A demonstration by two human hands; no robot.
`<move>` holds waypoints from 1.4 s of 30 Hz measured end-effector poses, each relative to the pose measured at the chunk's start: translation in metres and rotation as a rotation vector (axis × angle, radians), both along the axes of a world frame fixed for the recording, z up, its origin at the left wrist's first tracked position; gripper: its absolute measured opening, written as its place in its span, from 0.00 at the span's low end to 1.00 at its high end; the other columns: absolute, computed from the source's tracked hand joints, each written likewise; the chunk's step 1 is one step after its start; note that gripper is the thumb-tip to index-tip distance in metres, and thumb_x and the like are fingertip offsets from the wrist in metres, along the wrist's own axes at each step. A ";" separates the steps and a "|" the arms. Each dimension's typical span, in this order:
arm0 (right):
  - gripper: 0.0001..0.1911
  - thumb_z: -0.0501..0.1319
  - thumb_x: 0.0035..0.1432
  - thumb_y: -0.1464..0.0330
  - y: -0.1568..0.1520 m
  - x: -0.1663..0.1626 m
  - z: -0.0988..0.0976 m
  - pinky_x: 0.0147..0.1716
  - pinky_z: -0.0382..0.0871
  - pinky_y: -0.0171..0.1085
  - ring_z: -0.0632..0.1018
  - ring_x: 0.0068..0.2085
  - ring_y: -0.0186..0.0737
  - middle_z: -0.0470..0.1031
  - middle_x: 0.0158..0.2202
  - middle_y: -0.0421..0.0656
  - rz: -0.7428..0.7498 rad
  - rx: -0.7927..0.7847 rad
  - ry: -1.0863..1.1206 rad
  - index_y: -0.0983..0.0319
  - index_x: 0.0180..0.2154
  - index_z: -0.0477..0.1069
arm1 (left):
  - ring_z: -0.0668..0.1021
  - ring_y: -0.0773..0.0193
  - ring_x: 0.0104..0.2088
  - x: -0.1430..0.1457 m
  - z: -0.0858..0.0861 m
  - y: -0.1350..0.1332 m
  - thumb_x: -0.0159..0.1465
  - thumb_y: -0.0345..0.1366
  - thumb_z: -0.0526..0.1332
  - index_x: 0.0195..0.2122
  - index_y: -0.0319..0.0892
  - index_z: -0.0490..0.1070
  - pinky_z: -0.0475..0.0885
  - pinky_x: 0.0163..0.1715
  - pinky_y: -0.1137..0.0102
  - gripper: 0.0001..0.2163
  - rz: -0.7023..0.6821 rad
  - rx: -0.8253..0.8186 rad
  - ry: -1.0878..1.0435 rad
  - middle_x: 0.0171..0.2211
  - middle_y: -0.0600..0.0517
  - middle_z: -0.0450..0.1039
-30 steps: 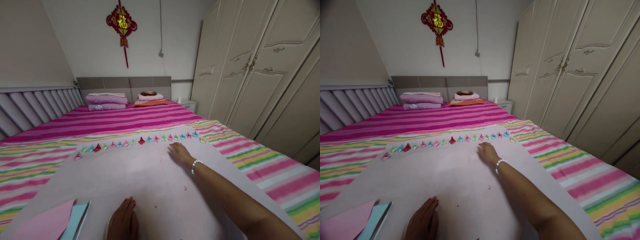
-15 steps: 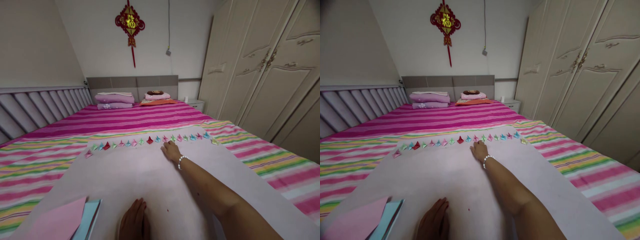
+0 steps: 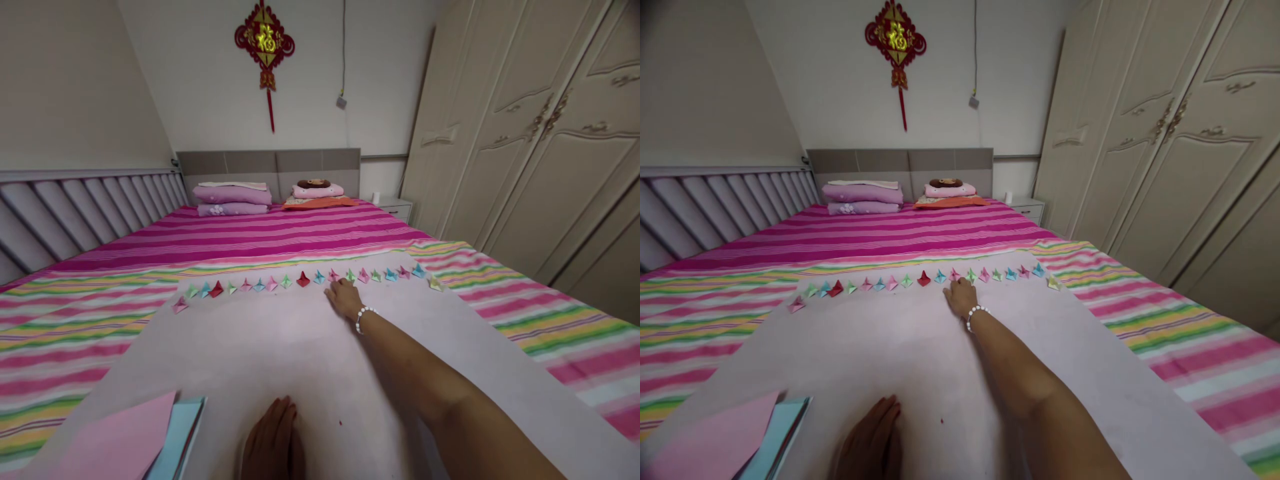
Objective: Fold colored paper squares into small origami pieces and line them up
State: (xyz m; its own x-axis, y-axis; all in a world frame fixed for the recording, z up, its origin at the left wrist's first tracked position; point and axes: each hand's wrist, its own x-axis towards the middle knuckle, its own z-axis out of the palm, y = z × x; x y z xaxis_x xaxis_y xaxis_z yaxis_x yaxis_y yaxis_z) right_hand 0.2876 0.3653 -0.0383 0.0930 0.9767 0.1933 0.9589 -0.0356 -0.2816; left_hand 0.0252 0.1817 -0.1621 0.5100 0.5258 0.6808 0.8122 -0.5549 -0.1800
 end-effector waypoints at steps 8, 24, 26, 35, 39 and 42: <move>0.19 0.47 0.67 0.65 -0.018 0.019 0.001 0.46 0.58 0.41 0.69 0.49 0.50 0.70 0.46 0.55 -0.121 0.101 -0.036 0.65 0.45 0.74 | 0.80 0.58 0.44 0.000 -0.001 0.002 0.60 0.34 0.56 0.45 0.42 0.75 0.77 0.38 0.65 0.14 0.008 0.005 0.021 0.45 0.46 0.79; 0.15 0.58 0.63 0.64 -0.007 0.035 0.001 0.45 0.71 0.48 0.75 0.46 0.44 0.71 0.50 0.47 -0.150 0.074 -0.093 0.63 0.49 0.68 | 0.79 0.56 0.46 0.011 0.001 -0.007 0.61 0.33 0.53 0.43 0.42 0.76 0.75 0.42 0.62 0.14 0.085 -0.102 -0.163 0.46 0.45 0.78; 0.15 0.58 0.63 0.64 -0.005 0.036 0.002 0.44 0.72 0.48 0.75 0.46 0.44 0.71 0.50 0.47 -0.153 0.075 -0.096 0.63 0.50 0.68 | 0.78 0.55 0.46 0.012 0.001 -0.008 0.62 0.33 0.53 0.43 0.41 0.75 0.74 0.43 0.61 0.14 0.086 -0.107 -0.204 0.46 0.44 0.78; 0.15 0.58 0.63 0.64 0.003 0.042 -0.001 0.44 0.72 0.48 0.75 0.46 0.44 0.70 0.51 0.47 -0.140 0.090 -0.081 0.63 0.50 0.67 | 0.79 0.55 0.46 0.011 -0.001 -0.005 0.63 0.34 0.52 0.44 0.42 0.74 0.75 0.42 0.60 0.13 0.069 -0.098 -0.256 0.46 0.44 0.78; 0.13 0.56 0.64 0.65 -0.003 0.047 -0.001 0.47 0.68 0.46 0.74 0.47 0.44 0.72 0.48 0.48 -0.131 0.114 -0.064 0.63 0.47 0.71 | 0.80 0.57 0.43 0.003 -0.002 0.000 0.61 0.35 0.55 0.44 0.44 0.75 0.76 0.38 0.64 0.13 -0.022 -0.043 -0.163 0.44 0.46 0.79; 0.16 0.50 0.66 0.67 -0.014 0.055 -0.001 0.49 0.62 0.42 0.72 0.48 0.46 0.73 0.45 0.53 -0.155 0.141 -0.061 0.65 0.44 0.75 | 0.80 0.56 0.44 0.001 -0.002 0.002 0.61 0.35 0.55 0.44 0.43 0.75 0.76 0.39 0.64 0.13 -0.011 -0.034 -0.147 0.44 0.45 0.79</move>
State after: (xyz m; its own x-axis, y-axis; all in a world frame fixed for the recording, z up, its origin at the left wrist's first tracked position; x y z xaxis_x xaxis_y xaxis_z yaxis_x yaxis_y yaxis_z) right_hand 0.3430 0.3512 -0.0392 0.2244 0.9144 0.3369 0.9604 -0.1488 -0.2357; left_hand 0.0261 0.1832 -0.1636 0.4123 0.5447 0.7303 0.8222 -0.5677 -0.0408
